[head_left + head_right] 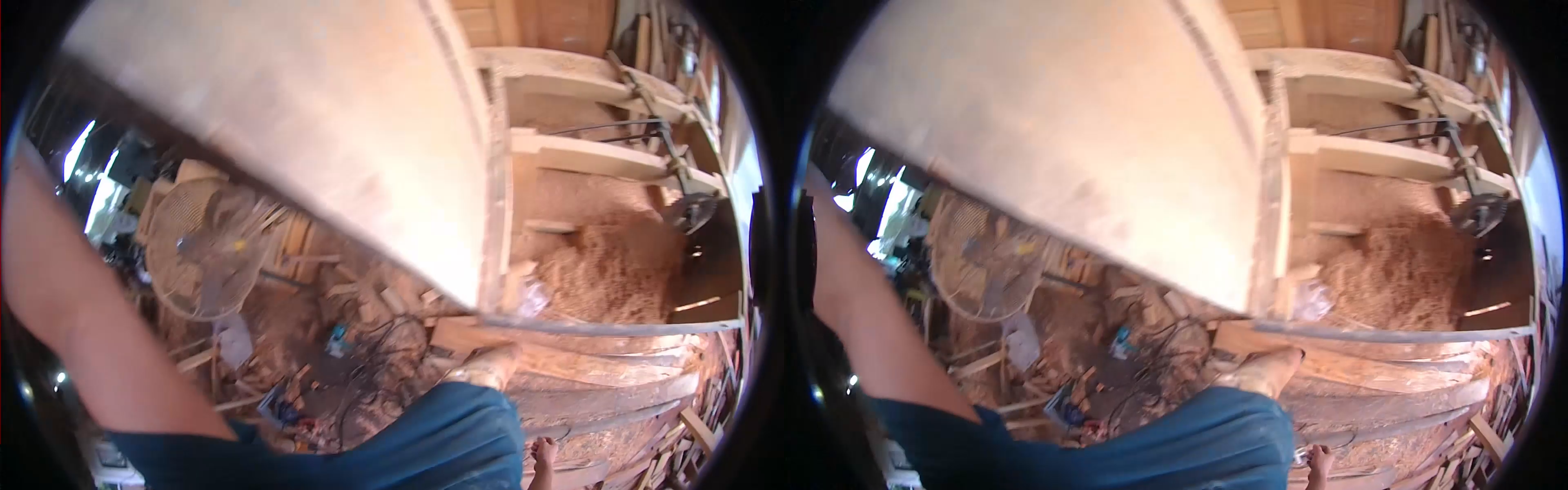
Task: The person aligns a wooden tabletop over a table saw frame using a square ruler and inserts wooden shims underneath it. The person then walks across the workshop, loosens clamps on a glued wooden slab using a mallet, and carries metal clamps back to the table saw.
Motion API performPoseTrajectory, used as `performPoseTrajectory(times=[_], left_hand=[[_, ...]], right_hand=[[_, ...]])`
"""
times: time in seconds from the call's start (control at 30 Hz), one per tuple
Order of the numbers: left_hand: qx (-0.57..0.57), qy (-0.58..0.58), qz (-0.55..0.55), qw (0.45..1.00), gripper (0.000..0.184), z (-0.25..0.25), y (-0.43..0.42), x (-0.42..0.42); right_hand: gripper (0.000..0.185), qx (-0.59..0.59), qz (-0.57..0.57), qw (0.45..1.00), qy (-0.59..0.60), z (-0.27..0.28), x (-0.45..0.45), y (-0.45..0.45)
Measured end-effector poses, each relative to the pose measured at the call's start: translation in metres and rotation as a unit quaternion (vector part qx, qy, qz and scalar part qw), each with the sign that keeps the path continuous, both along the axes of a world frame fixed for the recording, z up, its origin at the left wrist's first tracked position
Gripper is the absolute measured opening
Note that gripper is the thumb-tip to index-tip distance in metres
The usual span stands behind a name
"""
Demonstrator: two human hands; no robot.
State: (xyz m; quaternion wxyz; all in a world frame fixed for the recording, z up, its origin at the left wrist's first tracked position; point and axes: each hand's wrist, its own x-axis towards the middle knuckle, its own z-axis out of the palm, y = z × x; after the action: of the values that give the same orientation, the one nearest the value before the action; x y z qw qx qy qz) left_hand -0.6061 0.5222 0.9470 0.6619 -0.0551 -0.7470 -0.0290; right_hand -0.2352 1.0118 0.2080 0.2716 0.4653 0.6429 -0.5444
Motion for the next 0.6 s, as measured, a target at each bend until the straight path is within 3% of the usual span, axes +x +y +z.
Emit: performPoseTrajectory(times=[0.07,0.1,0.13,0.17,0.2,0.33,0.4,0.6], left_hand=[[0.018,-0.002,0.017,1.000,0.040,-0.013,0.010,-0.004],[0.028,-0.007,0.029,0.999,0.041,-0.022,0.013,-0.003],[0.034,-0.016,0.038,0.999,0.042,-0.030,0.020,-0.003],[0.042,-0.025,0.050,0.998,0.042,-0.039,0.028,-0.002],[0.048,-0.033,0.062,0.996,0.043,-0.049,0.040,0.002],[0.068,-0.055,0.117,0.989,0.045,-0.081,0.096,0.010],[0.077,-0.059,0.135,0.986,0.047,-0.090,0.124,0.006],[0.095,-0.062,0.174,0.978,0.051,-0.089,0.185,-0.007]], right_hand=[[0.011,-0.015,-0.016,0.998,0.057,0.001,-0.042,0.032],[0.011,0.045,0.056,0.995,0.075,-0.004,-0.065,0.047],[0.010,0.000,0.036,0.993,0.115,-0.009,-0.086,0.059],[0.013,0.085,0.117,0.978,0.151,0.001,-0.114,0.064],[0.018,0.010,0.076,0.985,0.154,0.019,-0.144,0.069],[0.031,0.020,0.245,0.951,0.190,0.099,-0.267,0.104],[0.029,0.024,0.297,0.924,0.241,0.139,-0.315,0.131],[0.023,0.059,0.244,0.866,0.432,0.280,-0.437,0.216]])
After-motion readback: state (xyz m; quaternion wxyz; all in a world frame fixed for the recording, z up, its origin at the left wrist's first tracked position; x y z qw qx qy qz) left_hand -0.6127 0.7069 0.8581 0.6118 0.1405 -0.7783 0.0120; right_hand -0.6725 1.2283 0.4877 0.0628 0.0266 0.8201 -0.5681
